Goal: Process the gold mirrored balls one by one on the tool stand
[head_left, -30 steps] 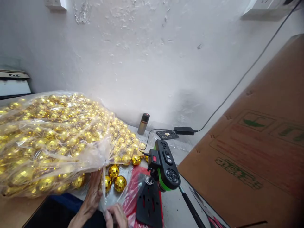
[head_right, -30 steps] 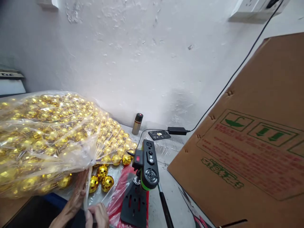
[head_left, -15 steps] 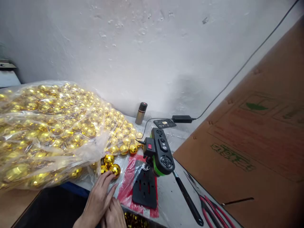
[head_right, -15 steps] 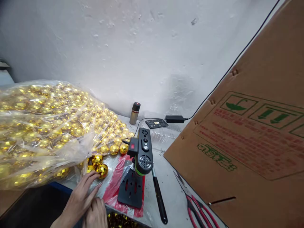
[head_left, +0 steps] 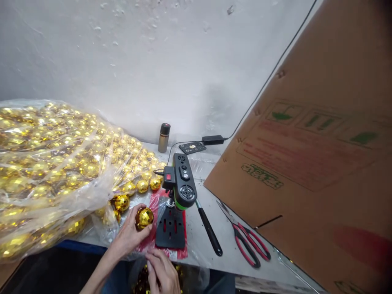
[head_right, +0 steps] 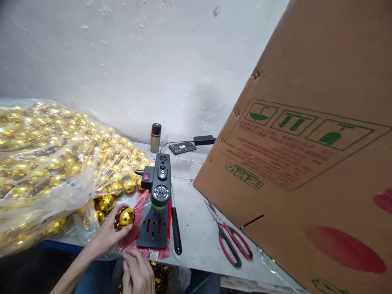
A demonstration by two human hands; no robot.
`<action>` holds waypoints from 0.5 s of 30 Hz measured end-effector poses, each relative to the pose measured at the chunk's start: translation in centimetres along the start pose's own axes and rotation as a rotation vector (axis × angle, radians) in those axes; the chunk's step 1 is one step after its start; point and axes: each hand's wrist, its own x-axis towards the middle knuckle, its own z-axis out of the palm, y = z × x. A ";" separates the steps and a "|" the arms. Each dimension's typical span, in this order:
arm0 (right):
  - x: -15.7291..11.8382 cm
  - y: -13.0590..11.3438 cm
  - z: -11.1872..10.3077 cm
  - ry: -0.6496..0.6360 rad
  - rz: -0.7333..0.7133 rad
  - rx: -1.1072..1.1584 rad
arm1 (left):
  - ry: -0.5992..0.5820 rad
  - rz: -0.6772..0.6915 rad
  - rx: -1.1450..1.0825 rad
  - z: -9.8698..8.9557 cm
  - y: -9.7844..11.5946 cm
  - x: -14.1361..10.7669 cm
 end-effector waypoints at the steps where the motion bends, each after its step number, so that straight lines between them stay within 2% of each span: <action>1: -0.2 0.1 -0.6 -0.004 0.020 0.007 | 0.016 -0.067 -0.209 0.6 0.3 -0.4; 4: -0.4 0.1 -1.5 0.008 0.058 0.031 | 0.016 -0.364 -0.779 2.5 1.6 -1.6; 7: -0.5 -0.2 -1.6 0.012 0.052 0.042 | 0.004 -0.607 -1.102 4.0 2.6 -2.3; 9: -0.7 -0.3 -1.5 0.019 0.037 0.046 | 0.020 -0.676 -1.178 4.6 2.8 -2.5; 12: -0.9 -0.4 -1.5 0.057 0.047 0.068 | 0.016 -0.686 -1.153 5.2 2.5 -2.9; 15: -0.8 -0.5 -1.9 0.091 0.194 0.102 | 0.033 -0.604 -1.036 5.6 1.4 -3.7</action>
